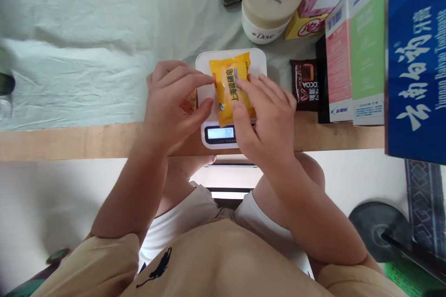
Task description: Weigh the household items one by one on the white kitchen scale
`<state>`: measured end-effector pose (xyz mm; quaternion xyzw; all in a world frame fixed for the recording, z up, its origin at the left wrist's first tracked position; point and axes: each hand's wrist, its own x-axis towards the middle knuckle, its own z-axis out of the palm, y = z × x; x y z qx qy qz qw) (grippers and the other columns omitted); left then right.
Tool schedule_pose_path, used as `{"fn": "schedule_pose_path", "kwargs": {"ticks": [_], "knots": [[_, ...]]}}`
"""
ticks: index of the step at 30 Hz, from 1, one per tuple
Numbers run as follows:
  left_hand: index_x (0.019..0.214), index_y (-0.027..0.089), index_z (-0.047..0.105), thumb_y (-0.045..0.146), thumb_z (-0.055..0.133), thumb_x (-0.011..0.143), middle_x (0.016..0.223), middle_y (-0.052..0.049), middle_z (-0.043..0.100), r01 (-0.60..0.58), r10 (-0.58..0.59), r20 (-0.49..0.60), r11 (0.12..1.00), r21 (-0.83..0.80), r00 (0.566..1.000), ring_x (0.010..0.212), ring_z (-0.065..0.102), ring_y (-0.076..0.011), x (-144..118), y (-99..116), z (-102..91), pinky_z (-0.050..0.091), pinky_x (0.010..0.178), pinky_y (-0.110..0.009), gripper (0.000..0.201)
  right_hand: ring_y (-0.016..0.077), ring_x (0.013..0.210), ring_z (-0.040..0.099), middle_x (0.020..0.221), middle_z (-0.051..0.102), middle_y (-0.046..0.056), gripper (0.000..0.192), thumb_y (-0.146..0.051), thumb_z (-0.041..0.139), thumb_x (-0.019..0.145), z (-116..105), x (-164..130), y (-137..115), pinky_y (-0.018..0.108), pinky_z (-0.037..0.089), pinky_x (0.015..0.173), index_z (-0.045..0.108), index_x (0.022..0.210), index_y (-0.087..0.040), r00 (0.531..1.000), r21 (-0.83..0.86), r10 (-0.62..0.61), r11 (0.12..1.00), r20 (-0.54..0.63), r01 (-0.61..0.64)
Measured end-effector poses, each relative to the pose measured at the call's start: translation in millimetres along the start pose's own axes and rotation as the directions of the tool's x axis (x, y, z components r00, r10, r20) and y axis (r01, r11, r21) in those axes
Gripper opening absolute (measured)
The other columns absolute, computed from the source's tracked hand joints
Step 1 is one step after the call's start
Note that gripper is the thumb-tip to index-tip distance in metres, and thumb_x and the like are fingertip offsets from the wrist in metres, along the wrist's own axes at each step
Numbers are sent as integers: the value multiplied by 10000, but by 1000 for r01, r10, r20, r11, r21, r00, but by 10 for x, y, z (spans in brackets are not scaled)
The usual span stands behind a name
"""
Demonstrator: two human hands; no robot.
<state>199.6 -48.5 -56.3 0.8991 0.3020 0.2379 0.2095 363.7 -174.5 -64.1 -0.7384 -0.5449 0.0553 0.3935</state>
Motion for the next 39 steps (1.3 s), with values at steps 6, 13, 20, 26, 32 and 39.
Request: {"fn": "schedule_pose_path", "kwargs": {"ticks": [6,13,20,26,32,39], "knots": [[1141,291,674,213,611,898,1148,-32,765,37,-38,-34,999,-27,999,1195,642,-319,14,0,-32,463,1036,-585,263,256,1422,630,1450,698,50,387,-399,470,1004,-116,2,107,572,437,1274,719,1267,-263,989,90,-11,996,-150,25],[1080,280,665,212,601,880,1107,-31,770,28,-31,-72,999,-35,997,1154,667,-319,15,7,-16,484,996,-590,221,235,1360,658,1375,730,37,332,-274,497,931,-130,7,108,519,484,1227,727,1169,-260,987,131,48,991,-150,-28],[1084,310,656,100,549,830,1105,-13,750,74,-75,-20,997,-23,997,1193,640,-292,9,-12,-12,487,1082,-552,346,228,1346,666,1371,732,53,320,-312,500,951,-112,24,114,482,491,1208,726,1170,-252,989,142,32,990,-143,-12],[1085,307,675,135,556,873,1150,-23,741,127,-127,70,992,6,989,1249,618,-280,39,55,-76,473,1119,-511,298,234,1349,673,1354,744,9,346,-241,464,941,-77,28,135,523,502,1201,722,1171,-252,992,120,30,993,-124,-15],[1067,301,700,119,589,859,1108,7,786,79,-83,89,996,46,993,1253,645,-255,51,72,-73,491,1069,-502,298,236,1351,688,1273,786,-18,464,-68,422,870,-53,36,170,578,529,1186,716,1172,-262,995,3,20,1000,-97,-20],[1072,304,695,191,603,892,1063,7,794,81,-74,129,995,-52,989,1343,649,-297,44,16,9,407,1222,-587,231,245,1251,728,1265,747,10,371,-151,463,971,-18,28,244,575,576,1139,649,1259,-294,998,54,48,997,29,-49]]}}
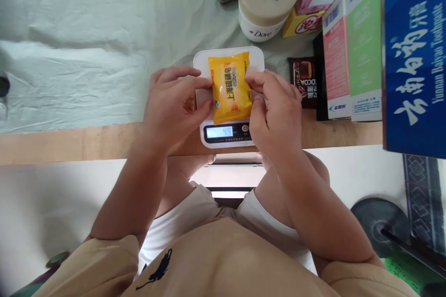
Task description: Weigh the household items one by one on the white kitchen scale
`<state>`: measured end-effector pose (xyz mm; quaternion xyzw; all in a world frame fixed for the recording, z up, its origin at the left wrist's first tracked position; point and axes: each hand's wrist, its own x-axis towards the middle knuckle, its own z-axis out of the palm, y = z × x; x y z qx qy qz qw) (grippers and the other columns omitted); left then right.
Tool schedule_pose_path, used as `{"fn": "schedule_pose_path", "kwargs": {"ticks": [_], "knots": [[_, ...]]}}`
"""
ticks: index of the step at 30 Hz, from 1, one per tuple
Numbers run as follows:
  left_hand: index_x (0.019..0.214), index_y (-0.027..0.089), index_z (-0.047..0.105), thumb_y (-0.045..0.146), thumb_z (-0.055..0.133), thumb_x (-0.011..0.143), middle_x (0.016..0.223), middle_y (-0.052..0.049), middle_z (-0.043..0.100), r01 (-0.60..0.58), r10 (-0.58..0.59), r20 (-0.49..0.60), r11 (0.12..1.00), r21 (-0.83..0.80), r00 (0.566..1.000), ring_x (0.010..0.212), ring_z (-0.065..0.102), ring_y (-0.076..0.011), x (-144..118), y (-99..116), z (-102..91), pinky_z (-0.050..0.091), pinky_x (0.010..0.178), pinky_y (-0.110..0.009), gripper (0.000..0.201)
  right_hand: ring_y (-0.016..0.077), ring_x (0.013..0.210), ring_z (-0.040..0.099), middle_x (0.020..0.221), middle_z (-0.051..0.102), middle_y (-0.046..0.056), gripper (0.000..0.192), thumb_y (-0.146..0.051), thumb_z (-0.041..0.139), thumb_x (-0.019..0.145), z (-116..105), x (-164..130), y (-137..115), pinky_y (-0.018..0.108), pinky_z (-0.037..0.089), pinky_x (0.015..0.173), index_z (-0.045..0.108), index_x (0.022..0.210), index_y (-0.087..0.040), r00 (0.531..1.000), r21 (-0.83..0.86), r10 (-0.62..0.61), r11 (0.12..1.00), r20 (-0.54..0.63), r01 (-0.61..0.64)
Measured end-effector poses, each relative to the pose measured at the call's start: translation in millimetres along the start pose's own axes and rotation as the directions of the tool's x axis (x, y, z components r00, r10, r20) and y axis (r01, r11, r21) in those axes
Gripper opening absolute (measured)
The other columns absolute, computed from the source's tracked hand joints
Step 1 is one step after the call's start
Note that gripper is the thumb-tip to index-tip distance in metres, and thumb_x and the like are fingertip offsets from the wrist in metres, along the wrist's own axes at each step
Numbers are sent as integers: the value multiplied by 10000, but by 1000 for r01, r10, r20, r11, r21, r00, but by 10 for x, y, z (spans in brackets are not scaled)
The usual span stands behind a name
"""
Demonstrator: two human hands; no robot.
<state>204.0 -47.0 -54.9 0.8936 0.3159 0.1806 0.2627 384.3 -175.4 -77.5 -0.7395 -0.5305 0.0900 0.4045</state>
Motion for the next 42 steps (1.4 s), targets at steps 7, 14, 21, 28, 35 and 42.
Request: {"fn": "schedule_pose_path", "kwargs": {"ticks": [7,14,21,28,35,42], "knots": [[1073,288,689,251,648,918,1161,-8,782,-14,-13,-119,975,-222,993,1258,707,-261,-51,67,-5,549,1150,-479,164,242,1391,665,1350,741,3,458,-102,452,972,32,-18,-10,555,535,1216,655,1324,-313,996,71,-86,994,11,85],[1062,273,615,284,781,855,1254,-25,687,16,-209,-211,746,-666,955,952,759,-162,-51,116,-19,652,759,-296,266,215,1418,647,1387,733,-8,461,-130,437,1005,41,-16,-261,468,560,1215,635,1366,-337,978,55,-201,979,56,198],[1201,314,513,188,766,781,1013,16,770,183,-275,19,584,-791,961,817,732,-150,-119,-49,-394,617,662,-274,507,211,1393,670,1365,757,-2,459,-63,488,928,197,-40,-348,530,518,1243,658,1297,-276,943,98,-332,939,22,328],[1099,286,573,104,762,735,921,29,741,346,-449,65,580,-737,891,726,684,-129,-314,-611,-802,554,599,-268,449,186,1297,727,1202,811,15,296,-96,588,937,210,-70,-370,447,507,1236,706,1171,-233,948,157,-282,940,-150,304],[1203,285,569,136,741,797,1067,-31,764,459,-466,165,637,-620,869,836,749,-171,-376,-832,-763,608,634,-289,465,231,1171,778,1044,817,18,261,-138,588,923,288,-41,-296,539,512,1202,742,1103,-247,937,123,-263,947,-228,296],[1235,289,583,139,694,828,1188,-64,719,521,-496,180,734,-436,849,831,721,-157,-364,-802,-703,608,614,-296,448,218,1065,798,936,801,11,225,-138,557,928,296,-9,-279,511,541,1148,747,989,-243,927,68,-277,951,-253,303]]}}
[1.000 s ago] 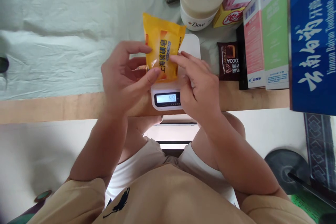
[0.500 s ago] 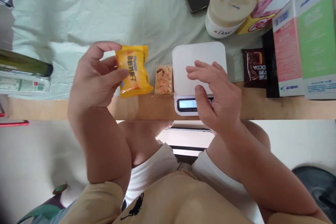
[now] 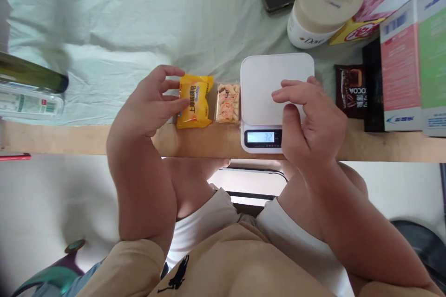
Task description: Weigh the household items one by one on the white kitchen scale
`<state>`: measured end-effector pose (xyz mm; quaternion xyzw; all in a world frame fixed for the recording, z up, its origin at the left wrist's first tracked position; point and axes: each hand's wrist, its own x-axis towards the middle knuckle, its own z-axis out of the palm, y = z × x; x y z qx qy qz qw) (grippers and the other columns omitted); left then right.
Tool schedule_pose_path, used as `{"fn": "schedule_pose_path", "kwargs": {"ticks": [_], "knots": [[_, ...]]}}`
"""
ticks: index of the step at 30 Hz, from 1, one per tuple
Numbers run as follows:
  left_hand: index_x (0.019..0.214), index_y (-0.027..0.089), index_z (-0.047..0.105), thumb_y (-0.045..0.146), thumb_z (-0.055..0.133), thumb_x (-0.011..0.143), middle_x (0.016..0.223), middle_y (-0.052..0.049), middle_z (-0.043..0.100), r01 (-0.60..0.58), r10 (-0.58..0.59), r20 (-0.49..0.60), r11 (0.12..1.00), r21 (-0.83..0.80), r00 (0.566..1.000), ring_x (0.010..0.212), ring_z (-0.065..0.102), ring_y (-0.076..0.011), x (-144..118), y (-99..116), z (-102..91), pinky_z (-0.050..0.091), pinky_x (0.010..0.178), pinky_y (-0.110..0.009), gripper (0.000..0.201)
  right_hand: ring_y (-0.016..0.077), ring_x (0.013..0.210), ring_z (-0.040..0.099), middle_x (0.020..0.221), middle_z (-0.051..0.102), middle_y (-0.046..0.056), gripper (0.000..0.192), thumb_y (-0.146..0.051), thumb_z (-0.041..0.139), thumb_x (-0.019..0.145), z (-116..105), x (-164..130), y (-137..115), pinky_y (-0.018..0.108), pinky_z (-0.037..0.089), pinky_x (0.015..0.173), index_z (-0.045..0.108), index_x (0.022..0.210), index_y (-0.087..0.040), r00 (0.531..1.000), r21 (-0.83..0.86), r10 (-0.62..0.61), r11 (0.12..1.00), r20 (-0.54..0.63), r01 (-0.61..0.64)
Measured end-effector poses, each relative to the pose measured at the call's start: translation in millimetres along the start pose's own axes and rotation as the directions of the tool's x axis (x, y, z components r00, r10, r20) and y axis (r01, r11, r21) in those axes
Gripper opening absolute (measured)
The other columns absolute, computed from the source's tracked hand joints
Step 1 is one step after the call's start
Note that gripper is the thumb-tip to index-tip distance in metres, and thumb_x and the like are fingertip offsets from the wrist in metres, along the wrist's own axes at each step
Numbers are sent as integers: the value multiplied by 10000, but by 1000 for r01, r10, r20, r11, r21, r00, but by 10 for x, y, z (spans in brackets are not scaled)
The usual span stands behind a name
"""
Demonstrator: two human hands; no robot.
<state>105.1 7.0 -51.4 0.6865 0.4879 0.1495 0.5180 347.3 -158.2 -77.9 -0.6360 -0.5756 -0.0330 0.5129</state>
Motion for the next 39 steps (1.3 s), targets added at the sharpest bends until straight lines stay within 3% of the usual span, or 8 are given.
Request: {"fn": "schedule_pose_path", "kwargs": {"ticks": [3,6,12,23,26,29,33,39], "knots": [[1090,290,660,155,721,784,1092,-43,717,21,-9,-69,985,171,998,839,696,-170,-21,5,-13,567,590,-280,340,193,1015,802,898,797,-4,206,-130,568,927,-24,13,4,469,551,1130,746,929,-234,999,6,-12,1000,-38,13],[1062,305,718,220,763,789,1200,-64,656,53,-22,-104,951,306,994,908,686,-193,-67,69,-7,598,654,-318,289,185,1008,799,881,790,-8,194,-124,579,926,-57,15,9,466,552,1133,744,905,-223,999,14,10,1000,-46,-9],[1208,327,740,180,755,845,1382,-64,562,0,33,-68,903,429,997,1151,653,-239,-80,244,90,592,1080,-456,393,203,1018,788,916,774,11,215,-142,557,940,-131,13,28,533,555,1144,754,958,-224,999,1,33,999,-42,-33],[1114,310,726,180,717,829,1227,-53,583,-19,17,9,886,464,1000,929,608,-208,-108,231,118,616,849,-440,313,189,976,792,869,780,-5,192,-133,586,931,-236,37,44,507,566,1120,747,883,-225,997,-3,52,999,-51,-52],[1097,309,726,172,729,810,1198,-50,583,0,1,-1,881,473,1000,916,600,-205,-103,249,132,617,874,-466,318,181,987,785,884,778,-2,196,-118,586,919,-253,25,59,491,558,1125,752,908,-223,998,11,53,999,-42,-52],[1123,315,746,184,737,809,1202,-66,609,18,16,-60,855,519,998,1100,621,-282,-88,283,150,569,1057,-568,339,185,997,782,906,775,5,211,-125,577,921,-264,9,76,495,560,1123,760,939,-228,997,7,71,997,-37,-71],[1370,316,679,326,734,892,1519,-95,536,-189,230,-17,836,516,973,1499,439,-364,-67,311,258,346,1301,-639,481,184,986,782,925,780,8,218,-133,575,909,-269,-8,97,483,568,1114,761,970,-229,998,-33,59,998,-32,-60],[1463,375,621,368,577,1014,1565,-44,579,-316,262,176,783,536,949,1537,446,-353,-72,350,505,302,1300,-668,452,200,983,775,943,778,12,221,-162,569,905,-265,-8,103,517,561,1109,763,982,-235,998,-36,55,998,-17,-56]]}}
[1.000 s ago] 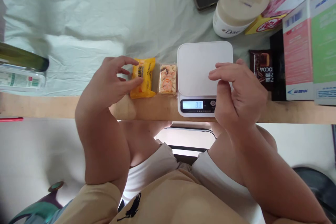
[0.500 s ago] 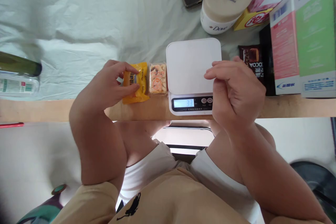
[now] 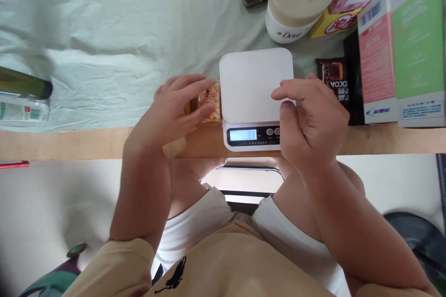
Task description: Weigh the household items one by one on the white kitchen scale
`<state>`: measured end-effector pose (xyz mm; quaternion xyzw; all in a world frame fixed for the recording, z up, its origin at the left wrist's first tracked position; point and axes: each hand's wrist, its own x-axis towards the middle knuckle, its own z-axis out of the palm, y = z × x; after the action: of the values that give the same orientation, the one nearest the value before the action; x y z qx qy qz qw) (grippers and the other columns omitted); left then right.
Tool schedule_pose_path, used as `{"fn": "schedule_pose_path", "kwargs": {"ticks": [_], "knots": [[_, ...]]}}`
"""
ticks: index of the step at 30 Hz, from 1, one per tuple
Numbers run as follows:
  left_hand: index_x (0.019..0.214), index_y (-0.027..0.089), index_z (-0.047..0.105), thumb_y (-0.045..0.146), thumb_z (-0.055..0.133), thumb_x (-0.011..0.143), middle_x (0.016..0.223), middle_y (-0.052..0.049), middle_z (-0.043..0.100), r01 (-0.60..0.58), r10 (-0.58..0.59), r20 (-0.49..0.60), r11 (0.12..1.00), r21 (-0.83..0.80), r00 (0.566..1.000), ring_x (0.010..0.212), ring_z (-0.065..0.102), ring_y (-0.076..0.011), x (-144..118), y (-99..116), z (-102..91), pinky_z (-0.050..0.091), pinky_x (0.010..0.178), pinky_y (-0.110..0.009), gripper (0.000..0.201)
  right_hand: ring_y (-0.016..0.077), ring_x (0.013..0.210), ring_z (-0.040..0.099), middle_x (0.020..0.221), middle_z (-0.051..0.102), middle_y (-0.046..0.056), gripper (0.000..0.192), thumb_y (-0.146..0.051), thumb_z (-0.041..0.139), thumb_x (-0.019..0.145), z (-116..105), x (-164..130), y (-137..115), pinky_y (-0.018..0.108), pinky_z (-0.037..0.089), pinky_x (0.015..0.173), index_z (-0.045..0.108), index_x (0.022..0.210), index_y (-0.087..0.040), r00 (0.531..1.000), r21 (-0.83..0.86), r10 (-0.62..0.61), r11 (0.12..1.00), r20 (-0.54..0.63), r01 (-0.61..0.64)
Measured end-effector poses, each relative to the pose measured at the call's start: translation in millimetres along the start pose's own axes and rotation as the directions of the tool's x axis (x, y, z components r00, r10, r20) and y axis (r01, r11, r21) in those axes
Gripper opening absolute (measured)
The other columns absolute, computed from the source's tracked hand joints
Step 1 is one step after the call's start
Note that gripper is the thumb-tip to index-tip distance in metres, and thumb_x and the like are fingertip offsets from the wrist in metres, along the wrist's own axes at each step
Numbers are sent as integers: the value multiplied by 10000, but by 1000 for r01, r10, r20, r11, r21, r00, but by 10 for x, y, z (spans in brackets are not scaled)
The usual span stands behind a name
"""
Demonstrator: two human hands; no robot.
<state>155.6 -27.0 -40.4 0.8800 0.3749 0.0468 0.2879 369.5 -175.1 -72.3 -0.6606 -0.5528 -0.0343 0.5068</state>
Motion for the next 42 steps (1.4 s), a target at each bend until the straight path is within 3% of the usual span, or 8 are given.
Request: {"fn": "schedule_pose_path", "kwargs": {"ticks": [12,18,23,26,30,34,37,42], "knots": [[1502,310,548,329,497,1009,1503,-93,578,34,-44,138,997,69,989,1440,516,-345,-112,80,-79,405,1243,-615,496,219,997,764,963,773,28,226,-187,553,900,-30,9,11,531,585,1058,754,993,-228,999,-20,36,999,24,-36],[1356,249,629,383,622,988,1415,-91,673,-104,98,-110,993,-51,989,1400,585,-319,-34,44,-76,469,1224,-535,392,322,1358,635,1319,729,73,334,-321,607,857,-107,-26,210,644,436,1218,735,1160,-262,954,-214,291,939,72,-270],[1178,241,658,185,591,990,1142,-49,763,-375,323,-349,923,-91,880,1082,734,-179,22,83,-3,620,928,-328,208,348,1583,411,1556,586,98,425,-422,511,911,-174,-79,378,729,162,1333,693,1263,-268,878,-317,468,852,103,-417],[1062,217,673,121,602,959,960,-15,753,-481,412,-430,875,-61,804,894,730,-131,53,162,106,604,765,-264,158,353,1618,370,1614,520,161,548,-477,421,936,-180,-68,327,681,211,1343,632,1365,-209,835,-420,516,812,193,-405],[1002,184,680,95,569,949,863,-9,726,-513,452,-415,858,-42,790,730,662,-113,99,290,248,531,635,-260,152,404,1634,324,1689,431,174,631,-512,357,938,-190,-31,178,703,305,1281,588,1438,-203,773,-529,578,755,260,-387],[1059,194,641,154,579,982,965,-49,761,-610,570,-350,792,-7,743,840,710,-152,132,357,338,561,698,-296,107,373,1568,428,1635,511,154,600,-475,315,954,-212,-12,117,701,316,1271,598,1409,-205,793,-530,546,772,270,-351],[1073,197,634,141,556,988,988,-50,761,-615,577,-327,789,-15,748,865,712,-159,126,379,382,554,703,-304,129,374,1482,506,1528,595,168,587,-469,333,954,-213,-22,161,709,362,1231,605,1396,-194,842,-521,495,787,214,-331],[1043,170,664,100,544,972,966,-41,759,-587,552,-326,809,-11,767,848,696,-150,91,413,421,539,725,-292,156,433,1545,421,1619,448,227,560,-495,369,982,-185,-57,262,723,320,1251,693,1319,-187,831,-558,542,730,121,-395]]}}
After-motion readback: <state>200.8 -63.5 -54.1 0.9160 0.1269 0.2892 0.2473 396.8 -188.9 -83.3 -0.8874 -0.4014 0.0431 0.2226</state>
